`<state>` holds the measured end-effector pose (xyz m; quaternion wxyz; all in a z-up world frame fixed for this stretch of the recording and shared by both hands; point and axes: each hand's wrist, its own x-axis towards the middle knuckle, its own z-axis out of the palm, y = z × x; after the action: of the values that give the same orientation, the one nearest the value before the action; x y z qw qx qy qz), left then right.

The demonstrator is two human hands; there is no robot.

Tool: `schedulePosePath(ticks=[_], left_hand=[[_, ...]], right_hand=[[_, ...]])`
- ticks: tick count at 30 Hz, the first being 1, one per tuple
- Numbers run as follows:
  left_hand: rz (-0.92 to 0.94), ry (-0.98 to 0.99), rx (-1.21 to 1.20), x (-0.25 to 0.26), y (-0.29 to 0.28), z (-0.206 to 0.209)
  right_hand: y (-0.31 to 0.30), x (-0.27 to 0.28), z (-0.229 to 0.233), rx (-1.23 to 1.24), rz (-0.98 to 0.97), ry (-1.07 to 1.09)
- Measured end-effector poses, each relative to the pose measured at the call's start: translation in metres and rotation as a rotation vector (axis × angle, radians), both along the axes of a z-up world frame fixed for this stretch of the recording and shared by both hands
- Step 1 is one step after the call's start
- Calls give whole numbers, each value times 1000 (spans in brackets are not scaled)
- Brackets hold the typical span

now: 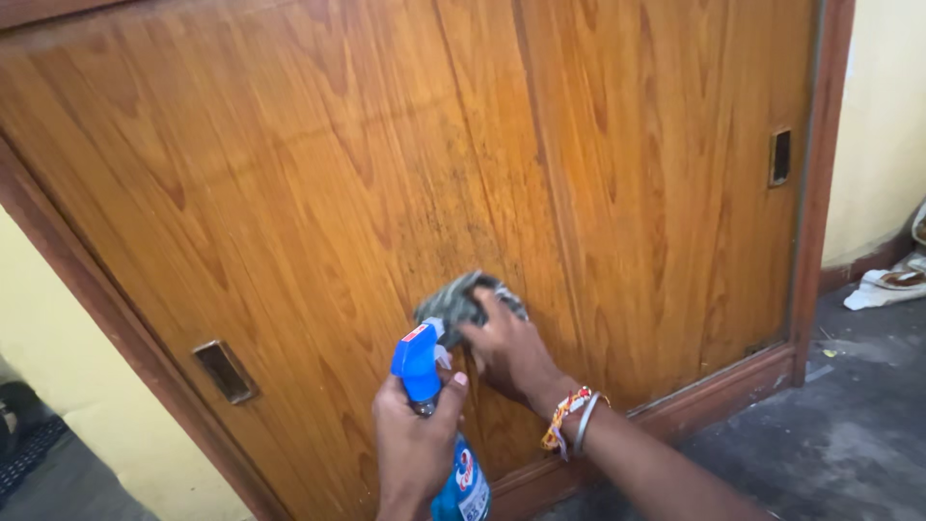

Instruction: The person cleans a wooden cabinet by spraying it with a cleaning liquid and wiping the surface with a cloth.

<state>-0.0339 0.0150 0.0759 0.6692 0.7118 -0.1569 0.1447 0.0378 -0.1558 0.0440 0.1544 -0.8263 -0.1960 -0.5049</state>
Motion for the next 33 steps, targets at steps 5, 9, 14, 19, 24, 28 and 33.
schedulePosePath(ticks=[5,9,14,19,24,28,33], left_hand=[[-3,-55,-30,-3,10,4],[8,-45,-77,-3,18,10],[-45,-82,-129,1,13,5],[-25,-75,-35,11,3,6],[-98,-99,-72,11,-5,15],[-71,-235,-32,4,-2,20],[-43,-8,-81,-5,11,26]], right_hand=[[-9,-13,-2,63,-124,146],[-40,-7,29,379,-325,261],[-60,4,77,576,-225,-163],[-29,5,84,209,-248,-357],[4,-1,33,-34,-24,-80],[-3,1,6,-91,-2,-71],[-18,-2,13,-141,-101,14]])
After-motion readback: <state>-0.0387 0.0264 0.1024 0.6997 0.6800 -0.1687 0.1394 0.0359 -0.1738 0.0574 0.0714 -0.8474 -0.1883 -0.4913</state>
